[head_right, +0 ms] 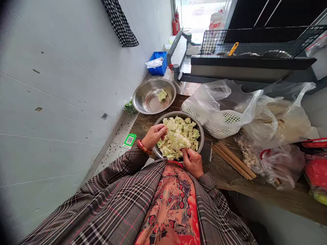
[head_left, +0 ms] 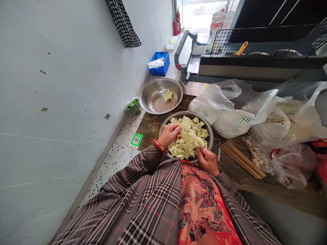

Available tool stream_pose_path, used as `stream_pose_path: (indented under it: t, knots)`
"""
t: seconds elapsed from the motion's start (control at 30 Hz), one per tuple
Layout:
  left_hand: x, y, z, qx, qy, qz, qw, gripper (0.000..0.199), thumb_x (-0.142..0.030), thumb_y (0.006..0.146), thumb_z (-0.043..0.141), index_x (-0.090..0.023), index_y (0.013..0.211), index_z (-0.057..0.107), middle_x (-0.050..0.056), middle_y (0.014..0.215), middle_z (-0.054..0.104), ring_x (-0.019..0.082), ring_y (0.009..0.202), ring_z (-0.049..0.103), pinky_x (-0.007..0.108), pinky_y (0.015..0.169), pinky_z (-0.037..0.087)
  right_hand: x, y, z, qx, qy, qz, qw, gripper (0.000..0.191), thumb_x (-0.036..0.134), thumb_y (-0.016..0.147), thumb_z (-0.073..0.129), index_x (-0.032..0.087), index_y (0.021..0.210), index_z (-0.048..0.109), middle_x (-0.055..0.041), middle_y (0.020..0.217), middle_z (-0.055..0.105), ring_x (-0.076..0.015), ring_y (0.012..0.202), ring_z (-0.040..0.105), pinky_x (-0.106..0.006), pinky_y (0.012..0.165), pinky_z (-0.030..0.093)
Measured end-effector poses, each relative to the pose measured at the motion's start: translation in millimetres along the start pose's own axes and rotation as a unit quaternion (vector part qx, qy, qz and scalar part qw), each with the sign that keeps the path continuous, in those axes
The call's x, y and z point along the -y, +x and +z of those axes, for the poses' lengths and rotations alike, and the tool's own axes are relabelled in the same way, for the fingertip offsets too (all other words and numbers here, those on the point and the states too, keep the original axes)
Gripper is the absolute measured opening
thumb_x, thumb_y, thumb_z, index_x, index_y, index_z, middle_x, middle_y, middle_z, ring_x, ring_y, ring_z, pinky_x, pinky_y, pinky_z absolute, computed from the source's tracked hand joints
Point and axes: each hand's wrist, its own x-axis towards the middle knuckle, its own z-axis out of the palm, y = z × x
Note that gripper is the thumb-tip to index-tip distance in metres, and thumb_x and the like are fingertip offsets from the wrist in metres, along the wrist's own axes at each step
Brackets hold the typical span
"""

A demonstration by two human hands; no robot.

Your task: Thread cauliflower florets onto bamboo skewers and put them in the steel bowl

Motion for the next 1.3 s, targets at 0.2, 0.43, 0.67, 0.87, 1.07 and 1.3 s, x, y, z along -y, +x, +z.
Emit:
stream_pose_path:
  t: [0.2,0.43,0.67,0.87,1.07,1.3]
  knots:
    - [5,2,0.7,-0.008,0.028,-0.005,1.0,0.026,-0.036,0.081,0.048,-0.016,0.065,0.05,-0.004,0.056,0.044,0.006,0.044,0.039,0.02,0.044,0.031,2,-2,1,0.002,0.006,0.003,1.0,0.034,0.037,0.092,0.042,0.018,0.086,0.069,-0.0054,0.074,0.069,-0.0153,0.066,0.062,-0.025,0.062,0.045]
    - [6,3,-2.6,0.014,0.061,0.019,0.998,0.025,-0.032,0.079,0.05,-0.016,0.06,0.048,-0.004,0.055,0.039,0.006,0.045,0.037,0.019,0.043,0.03,4,-5,3,0.003,-0.006,-0.007,1.0,0.035,0.038,0.092,0.041,0.018,0.085,0.069,-0.0041,0.066,0.066,-0.0139,0.059,0.058,-0.024,0.059,0.043]
    - [-4,9,-9.9,0.078,0.071,0.011,0.994,0.025,-0.033,0.077,0.051,-0.015,0.06,0.049,-0.004,0.053,0.036,0.006,0.042,0.039,0.019,0.042,0.03,6,-5,5,0.0,0.0,-0.004,1.0,0.037,0.039,0.092,0.04,0.017,0.082,0.068,-0.0007,0.054,0.056,-0.0118,0.05,0.051,-0.023,0.052,0.039]
    - [-10,16,-14.0,0.126,0.124,0.017,0.984,0.028,-0.036,0.077,0.048,-0.014,0.06,0.05,-0.005,0.052,0.034,0.006,0.048,0.032,0.02,0.045,0.026,4,-5,7,0.001,0.013,0.001,1.0,0.035,0.037,0.092,0.041,0.017,0.082,0.067,0.0,0.054,0.056,-0.0112,0.051,0.05,-0.022,0.052,0.038]
    - [-10,21,-15.8,0.169,0.14,0.037,0.975,0.03,-0.035,0.076,0.049,-0.013,0.055,0.048,-0.004,0.055,0.035,0.007,0.054,0.03,0.022,0.051,0.026,4,-2,8,0.003,0.032,0.011,0.999,0.035,0.037,0.092,0.041,0.017,0.082,0.067,-0.0002,0.056,0.057,-0.0113,0.053,0.051,-0.022,0.054,0.039]
    - [-10,20,-12.5,0.095,0.014,0.022,0.995,0.03,-0.041,0.071,0.062,-0.011,0.077,0.067,0.002,0.075,0.058,0.012,0.068,0.048,0.025,0.066,0.037,3,1,6,0.005,0.063,0.035,0.997,0.036,0.039,0.092,0.041,0.015,0.086,0.068,-0.0006,0.056,0.057,-0.0116,0.052,0.052,-0.022,0.052,0.039]
